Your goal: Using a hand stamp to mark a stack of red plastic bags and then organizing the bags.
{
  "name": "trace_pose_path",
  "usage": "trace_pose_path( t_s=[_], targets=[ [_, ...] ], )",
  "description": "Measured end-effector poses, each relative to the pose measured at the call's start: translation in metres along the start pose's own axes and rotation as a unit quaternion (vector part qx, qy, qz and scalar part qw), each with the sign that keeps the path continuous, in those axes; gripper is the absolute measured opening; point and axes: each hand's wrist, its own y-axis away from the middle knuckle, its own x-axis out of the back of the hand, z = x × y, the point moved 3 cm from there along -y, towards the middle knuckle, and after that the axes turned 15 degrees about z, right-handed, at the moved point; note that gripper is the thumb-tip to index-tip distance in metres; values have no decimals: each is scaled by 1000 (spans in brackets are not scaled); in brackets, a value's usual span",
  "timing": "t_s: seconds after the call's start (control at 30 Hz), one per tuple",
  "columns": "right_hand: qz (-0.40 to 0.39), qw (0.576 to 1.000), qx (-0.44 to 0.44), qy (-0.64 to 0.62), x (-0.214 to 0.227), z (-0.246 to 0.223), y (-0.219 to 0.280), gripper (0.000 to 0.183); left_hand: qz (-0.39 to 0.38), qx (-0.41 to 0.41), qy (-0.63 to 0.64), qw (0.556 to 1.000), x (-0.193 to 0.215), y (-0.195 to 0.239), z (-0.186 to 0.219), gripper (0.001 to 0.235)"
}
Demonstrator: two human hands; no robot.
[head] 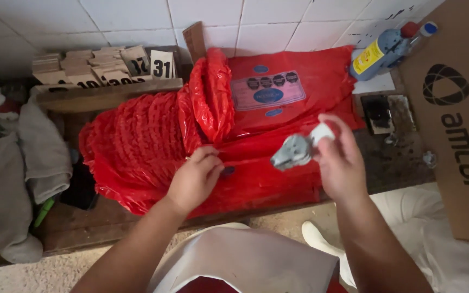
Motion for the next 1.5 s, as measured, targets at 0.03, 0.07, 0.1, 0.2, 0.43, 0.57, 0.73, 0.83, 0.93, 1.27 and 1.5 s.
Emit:
trace_pose_path(
  t_s=[0.03,0.07,0.1,0.2,0.43,0.57,0.73,0.83,0.93,1.27,1.5],
  targets=[
    [30,989,39,137,3,-12,10,46,1,36,4,999,-1,-2,-4,12],
    [30,989,39,138,9,-3,13,46,1,36,4,999,-3,-5,-5,12],
    [12,984,55,169,13,6,16,49,2,46,14,999,-4,-7,-7,12],
    [-23,979,78,189,11,34,28,53,5,60,30,998,-4,-15,-7,14],
    [-84,848,410,324,-36,81,37,48,19,24,61,998,16,-20,12,18],
    [-84,832,435,334,-39,100,29,48,33,-113,119,986,12,-9,11,16],
    [-87,979,84,163,-26,93,-5,54,-26,-191,26,981,-3,5,10,41],
    [-13,981,100,165,-10,43,-11,49,-24,-147,22,989,-9,5,3,32],
    [35,979,109,168,3,5,-2,46,-39,-124,26,991,-6,0,5,22],
    [13,984,63,168,18,38,22,50,8,-8,10,1000,-21,-9,-12,9],
    [-108,863,407,278,-40,93,40,49,24,-26,61,998,-8,-8,-6,15]
  ],
)
